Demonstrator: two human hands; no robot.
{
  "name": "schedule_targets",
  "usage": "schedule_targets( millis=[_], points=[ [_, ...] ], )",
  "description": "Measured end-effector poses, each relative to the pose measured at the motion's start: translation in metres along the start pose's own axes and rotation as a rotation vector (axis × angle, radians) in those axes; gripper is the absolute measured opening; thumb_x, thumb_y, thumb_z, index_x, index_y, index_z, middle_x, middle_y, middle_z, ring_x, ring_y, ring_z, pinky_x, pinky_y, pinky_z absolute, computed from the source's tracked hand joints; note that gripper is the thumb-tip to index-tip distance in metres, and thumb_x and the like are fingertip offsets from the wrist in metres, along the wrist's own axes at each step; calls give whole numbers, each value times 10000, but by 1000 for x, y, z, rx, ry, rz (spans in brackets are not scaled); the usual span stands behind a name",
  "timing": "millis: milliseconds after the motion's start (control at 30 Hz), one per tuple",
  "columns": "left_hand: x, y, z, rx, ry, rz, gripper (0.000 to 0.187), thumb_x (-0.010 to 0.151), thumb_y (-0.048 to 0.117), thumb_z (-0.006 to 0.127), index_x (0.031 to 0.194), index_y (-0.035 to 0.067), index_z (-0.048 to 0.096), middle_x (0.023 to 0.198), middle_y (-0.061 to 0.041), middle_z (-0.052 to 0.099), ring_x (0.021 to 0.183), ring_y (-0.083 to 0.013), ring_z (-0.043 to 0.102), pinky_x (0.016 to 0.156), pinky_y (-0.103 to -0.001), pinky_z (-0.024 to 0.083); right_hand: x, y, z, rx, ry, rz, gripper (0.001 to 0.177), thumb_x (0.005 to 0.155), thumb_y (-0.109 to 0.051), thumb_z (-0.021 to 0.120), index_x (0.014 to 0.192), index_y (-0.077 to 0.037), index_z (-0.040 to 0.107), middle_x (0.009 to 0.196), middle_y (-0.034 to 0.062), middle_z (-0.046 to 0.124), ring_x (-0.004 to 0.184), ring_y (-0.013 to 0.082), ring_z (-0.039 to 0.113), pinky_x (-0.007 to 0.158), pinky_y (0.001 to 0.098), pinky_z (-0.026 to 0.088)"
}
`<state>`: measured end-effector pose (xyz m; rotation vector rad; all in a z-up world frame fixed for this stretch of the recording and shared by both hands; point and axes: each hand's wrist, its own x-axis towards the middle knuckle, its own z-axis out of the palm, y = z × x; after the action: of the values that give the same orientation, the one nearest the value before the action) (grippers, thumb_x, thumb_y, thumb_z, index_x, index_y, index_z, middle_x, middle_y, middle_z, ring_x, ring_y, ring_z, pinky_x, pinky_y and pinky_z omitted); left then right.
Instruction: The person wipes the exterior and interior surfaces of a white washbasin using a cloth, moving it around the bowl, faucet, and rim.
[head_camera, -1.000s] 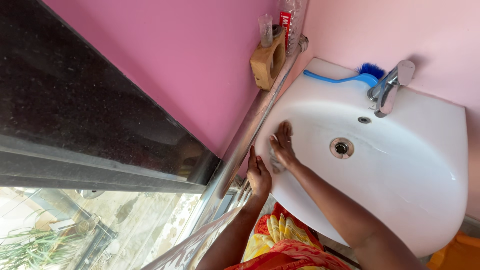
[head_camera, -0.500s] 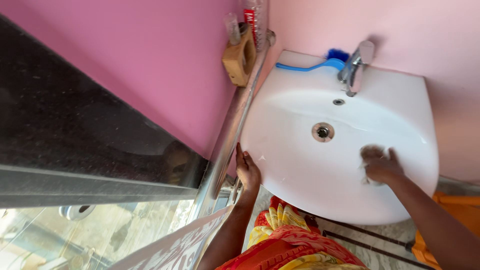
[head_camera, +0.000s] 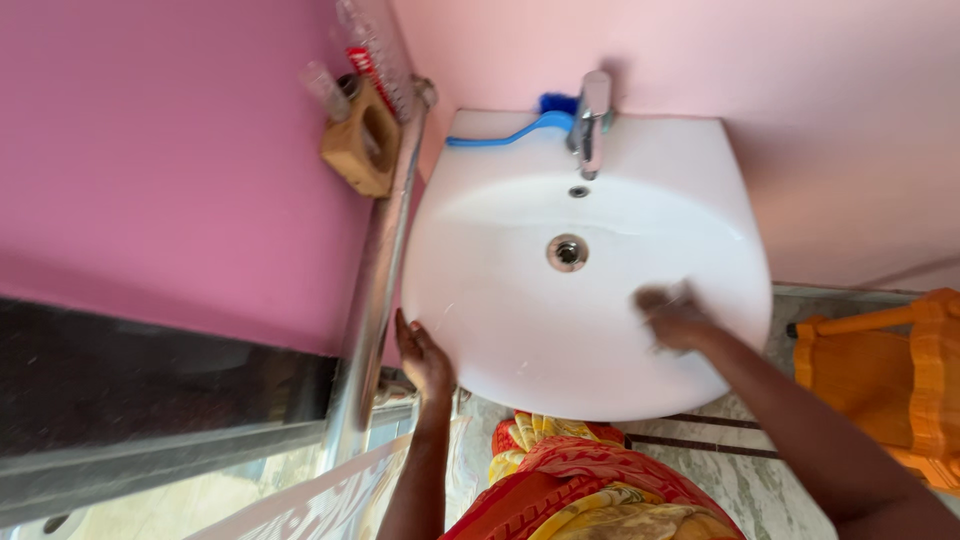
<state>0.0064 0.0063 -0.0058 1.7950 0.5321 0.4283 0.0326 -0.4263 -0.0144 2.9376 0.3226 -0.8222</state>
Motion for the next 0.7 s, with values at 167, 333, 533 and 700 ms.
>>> schedule_targets(
  millis=[167,333,533,700],
  points=[
    [-6,19,-2,264,121,163,513,1100,277,533,1526,11,426,1573,-236,461,1420,-411,500,1117,-513,482,-66,37,-46,-315,-14,263,708,1011,-391,428,1630,-113,226,1719,69,144,1578,239,122,1252,532,-45],
    [-50,45,7,385,102,715,368,1047,193,578,1380,39,605,1490,-191,547,1362,-414,551,1086,-517,514,-136,36,-14,-119,173,276,572,1037,-347,350,1583,-186,304,1698,-5,221,1585,183,141,1297,511,65],
    [-71,66,21,424,-146,502,257,981,187,633,1158,38,746,1368,-114,654,1162,-297,676,882,-414,602,-81,91,-8,100,636,181,637,998,-384,380,1559,-84,340,1667,120,260,1542,330,202,1218,527,164],
    [-75,67,31,549,-62,570,234,945,189,676,1102,40,766,1264,-121,713,1095,-301,707,860,-414,606,5,142,-45,183,842,83,688,1050,-401,348,1595,18,331,1662,246,297,1520,411,277,1206,555,237]
  ],
)
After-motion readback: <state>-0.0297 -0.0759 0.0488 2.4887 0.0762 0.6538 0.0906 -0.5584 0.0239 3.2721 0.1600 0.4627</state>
